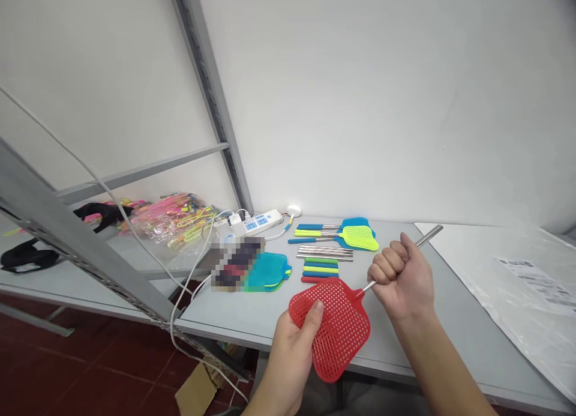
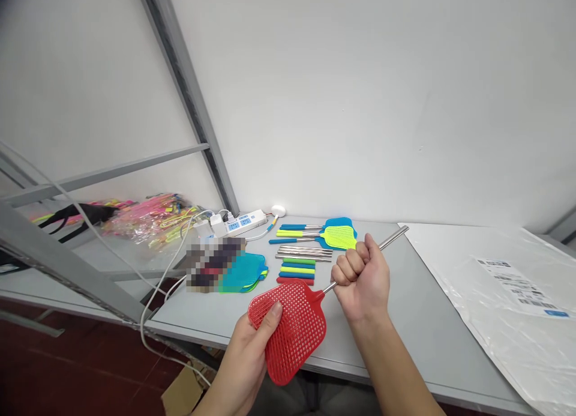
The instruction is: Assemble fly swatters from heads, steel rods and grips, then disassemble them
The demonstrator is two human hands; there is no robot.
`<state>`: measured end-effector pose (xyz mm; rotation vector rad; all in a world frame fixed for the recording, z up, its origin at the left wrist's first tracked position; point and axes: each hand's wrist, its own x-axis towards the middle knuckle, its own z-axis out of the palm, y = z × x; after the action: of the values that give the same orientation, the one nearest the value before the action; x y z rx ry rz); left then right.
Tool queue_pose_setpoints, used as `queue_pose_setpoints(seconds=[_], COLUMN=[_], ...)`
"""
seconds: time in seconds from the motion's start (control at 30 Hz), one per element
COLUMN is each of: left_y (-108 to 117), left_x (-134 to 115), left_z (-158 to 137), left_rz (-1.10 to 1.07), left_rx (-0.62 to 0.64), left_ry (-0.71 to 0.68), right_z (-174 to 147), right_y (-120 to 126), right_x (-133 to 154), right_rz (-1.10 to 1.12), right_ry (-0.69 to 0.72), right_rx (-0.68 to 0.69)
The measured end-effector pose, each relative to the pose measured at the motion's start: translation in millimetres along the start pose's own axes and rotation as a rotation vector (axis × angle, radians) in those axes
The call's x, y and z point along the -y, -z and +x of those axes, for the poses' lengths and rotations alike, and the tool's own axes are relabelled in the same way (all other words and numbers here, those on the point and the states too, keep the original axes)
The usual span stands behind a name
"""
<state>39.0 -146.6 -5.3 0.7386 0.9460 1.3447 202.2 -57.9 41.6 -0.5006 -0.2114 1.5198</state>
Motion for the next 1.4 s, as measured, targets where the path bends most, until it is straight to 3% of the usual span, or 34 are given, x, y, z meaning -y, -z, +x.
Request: queue_pose_setpoints(seconds=[0.13, 0.33, 0.53, 0.6, 0.67, 0.73, 0.8, 0.83, 0.9, 0.97, 1.03, 1.13, 1.27, 1.33, 1.4], left_y=[5, 24, 14, 16, 27, 42, 53, 55, 52, 45, 41, 50, 77, 89, 98], left_x=[-6, -14, 2, 4, 1, -5, -9, -9, -6, -2, -1, -5, -12, -12, -10], left_z=[-3, 2, -7, -8, -6, -1, 5, 7, 10, 10, 9, 10, 14, 16, 17], left_rz=[0.019, 0.067, 0.1, 0.147, 0.16, 0.117, 0.103, 0.129, 0.21, 0.304, 0.404, 0.576, 0.872, 1.008, 1.121], left_rx=[-0.08, -0.063, 0.044, 0.079, -0.014, -0.221, -0.283, -0.259, -0.127, -0.011, 0.039, 0.029, 0.015, -0.046, -0.169], left_ry=[-0.019, 0.058, 0.033, 0.019, 0.004, -0.047, -0.148, -0.152, -0.112, -0.141, -0.274, -0.561, -0.98, -1.061, -1.002], right_z=[-10, -26, -31, -30, -24, -15, -7, -4, -5, -13, -25, -40, -38, -28, -13], right_y=[-2, 11, 19, 21, 28, 38, 47, 51, 53, 51, 45, 29, 5, -3, -8], right_x=[-11, -32, -48, -33, 1, 46, 81, 88, 78, 45, 8, -22, -27, -32, -44], right_rz=[0.031, -0.053, -0.11, -0.114, -0.12, -0.072, -0.095, -0.157, -0.329, -0.622, -0.936, -1.289, -1.448, -1.456, -1.474], right_ry=[0.016, -0.034, -0.026, -0.003, 0.073, 0.352, 0.537, 0.496, 0.262, 0.007, -0.121, -0.136, -0.114, -0.108, -0.059], right_rx=[0.053, 0.126, 0.023, 0.013, 0.011, -0.06, -0.087, -0.052, 0.064, 0.196, 0.367, 0.563, 0.716, 0.78, 0.81])
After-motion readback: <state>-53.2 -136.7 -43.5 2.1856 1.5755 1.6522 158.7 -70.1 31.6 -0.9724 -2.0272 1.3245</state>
